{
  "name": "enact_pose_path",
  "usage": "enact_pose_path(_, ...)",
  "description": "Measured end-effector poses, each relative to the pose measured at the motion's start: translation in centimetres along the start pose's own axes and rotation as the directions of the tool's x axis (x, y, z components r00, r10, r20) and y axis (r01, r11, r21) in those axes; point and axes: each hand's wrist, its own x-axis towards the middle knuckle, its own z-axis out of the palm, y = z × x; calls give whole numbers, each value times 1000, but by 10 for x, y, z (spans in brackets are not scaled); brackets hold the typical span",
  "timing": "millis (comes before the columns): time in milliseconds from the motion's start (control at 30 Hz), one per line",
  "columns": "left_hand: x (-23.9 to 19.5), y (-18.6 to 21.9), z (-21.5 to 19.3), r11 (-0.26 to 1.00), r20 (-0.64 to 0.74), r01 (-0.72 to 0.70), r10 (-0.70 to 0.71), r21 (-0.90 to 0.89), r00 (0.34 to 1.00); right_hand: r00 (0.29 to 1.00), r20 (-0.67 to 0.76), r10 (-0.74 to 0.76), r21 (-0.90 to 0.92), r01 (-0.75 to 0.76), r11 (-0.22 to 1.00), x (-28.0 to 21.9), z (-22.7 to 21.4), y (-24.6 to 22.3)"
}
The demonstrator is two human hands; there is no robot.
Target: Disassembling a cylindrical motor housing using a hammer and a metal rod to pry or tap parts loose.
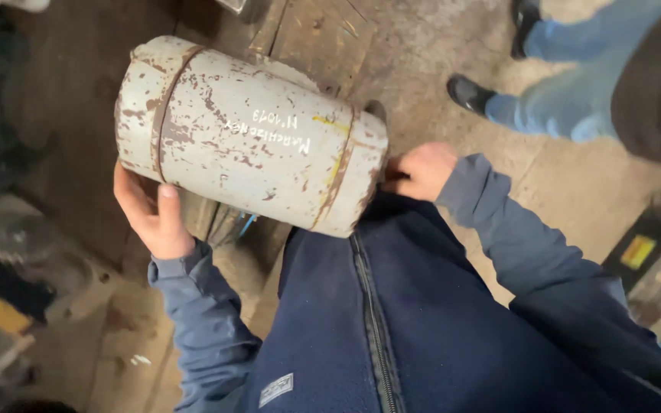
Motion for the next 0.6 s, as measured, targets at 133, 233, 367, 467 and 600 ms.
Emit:
enact_pose_path(133, -4, -21, 10, 995, -207, 42, -23, 86, 978, 991, -70, -113, -145, 102, 984, 22, -42, 51)
enact_pose_path(233, -3, -34, 14, 985, -280, 39, 9, 166, 960, 984, -113, -134, 27, 138, 990, 48, -77, 60)
enact_pose_path(367, -3, -60, 1, 979, -271, -57, 109, 194, 957, 969, -124, -216, 76, 226, 971, 105, -76, 83)
enact_pose_path(467, -17, -70, 3, 985, -297, -53, 101, 166, 950, 938, -171, -300, 41, 312, 949, 140, -64, 84)
enact_pose_path(600, -17, -109, -16, 988, -372, -86, 128, 128, 919, 860, -366, -355, -69, 356, 932, 202, -46, 94)
